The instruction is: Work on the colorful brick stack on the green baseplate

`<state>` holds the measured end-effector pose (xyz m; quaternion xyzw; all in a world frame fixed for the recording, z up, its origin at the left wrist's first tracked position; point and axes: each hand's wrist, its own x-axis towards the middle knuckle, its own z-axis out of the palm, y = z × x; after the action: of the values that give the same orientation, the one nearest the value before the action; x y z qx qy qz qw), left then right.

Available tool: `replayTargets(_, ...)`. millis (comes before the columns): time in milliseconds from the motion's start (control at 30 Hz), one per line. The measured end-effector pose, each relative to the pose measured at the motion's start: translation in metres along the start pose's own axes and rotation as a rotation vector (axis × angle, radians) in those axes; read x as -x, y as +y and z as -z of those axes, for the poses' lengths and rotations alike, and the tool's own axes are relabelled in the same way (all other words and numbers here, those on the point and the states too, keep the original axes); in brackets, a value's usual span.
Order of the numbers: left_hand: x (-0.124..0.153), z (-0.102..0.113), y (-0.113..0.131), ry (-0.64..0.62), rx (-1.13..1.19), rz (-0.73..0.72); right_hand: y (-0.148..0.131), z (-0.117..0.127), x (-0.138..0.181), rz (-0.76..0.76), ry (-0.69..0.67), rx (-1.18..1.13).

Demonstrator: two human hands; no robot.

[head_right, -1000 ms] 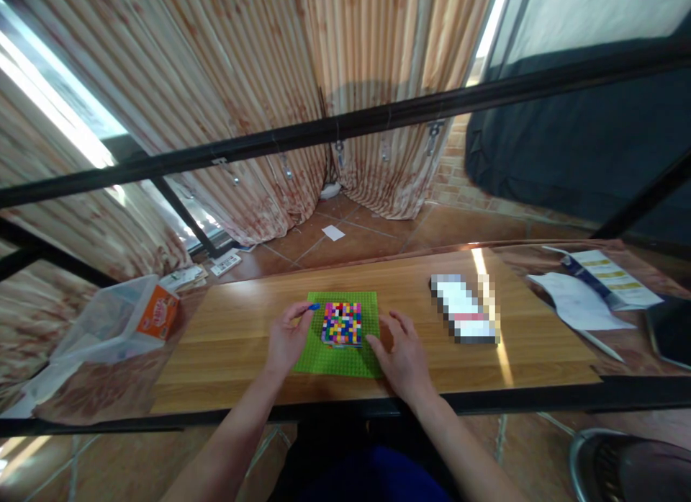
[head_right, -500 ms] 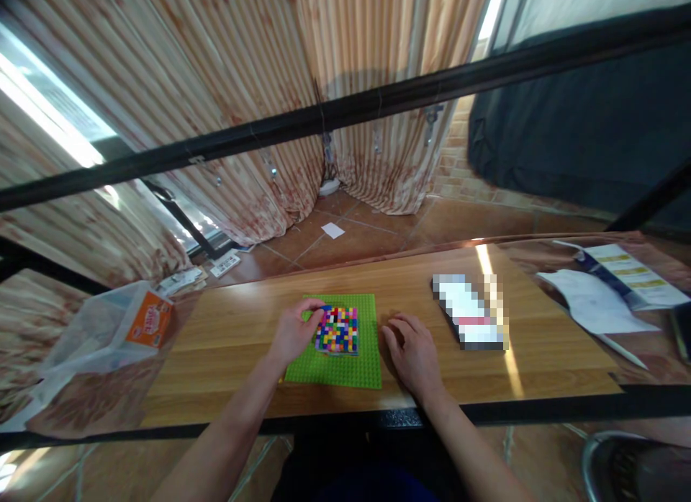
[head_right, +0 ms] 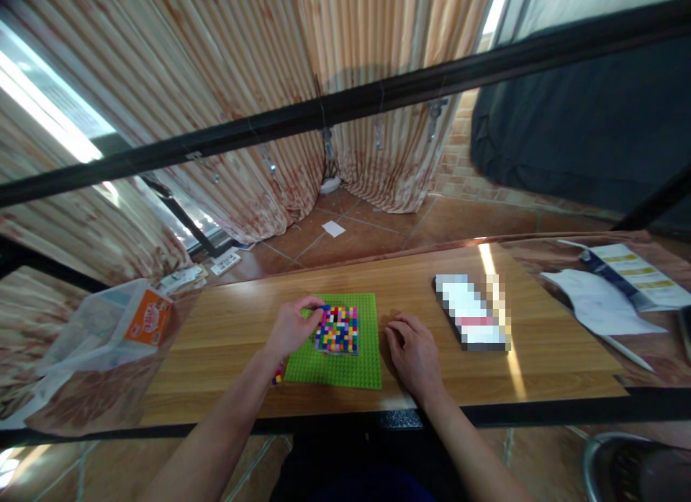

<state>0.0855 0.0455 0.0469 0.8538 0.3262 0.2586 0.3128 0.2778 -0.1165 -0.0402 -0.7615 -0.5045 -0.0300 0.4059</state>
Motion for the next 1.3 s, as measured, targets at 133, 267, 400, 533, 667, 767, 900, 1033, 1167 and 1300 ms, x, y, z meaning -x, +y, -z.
replayTargets(133,-0.002,0.001,-0.001,-0.014,0.0,-0.014,0.001,-0.001,0.0,0.007,-0.008,0.009)
replayTargets(267,-0.003,0.001,-0.002,-0.021,0.021,-0.014,0.001,-0.001,0.0,0.02,0.001,0.006)
replayTargets(400,-0.004,0.004,-0.004,-0.046,0.025,-0.009,0.0,-0.001,-0.001,0.017,-0.005,0.005)
replayTargets(533,-0.007,0.006,-0.007,-0.085,0.039,0.003,0.0,0.0,-0.001,0.02,-0.011,0.012)
replayTargets(667,-0.011,0.006,-0.007,-0.099,0.06,0.017,-0.001,0.001,-0.001,0.022,-0.014,0.017)
replayTargets(767,-0.011,0.004,-0.005,-0.079,0.078,0.035,-0.002,0.002,-0.002,0.019,-0.016,0.017)
replayTargets(900,-0.01,-0.001,-0.004,-0.034,0.097,0.059,-0.003,0.002,-0.002,0.015,-0.017,0.009)
replayTargets(1033,-0.008,-0.005,-0.007,0.001,0.13,0.073,-0.003,0.003,-0.002,0.016,-0.022,0.012)
replayTargets(1167,-0.005,-0.008,-0.01,0.029,0.165,0.087,-0.002,0.002,-0.001,0.011,-0.017,0.015)
replayTargets(1300,-0.002,-0.01,-0.013,0.048,0.233,0.112,-0.001,0.001,-0.002,0.017,-0.021,0.012)
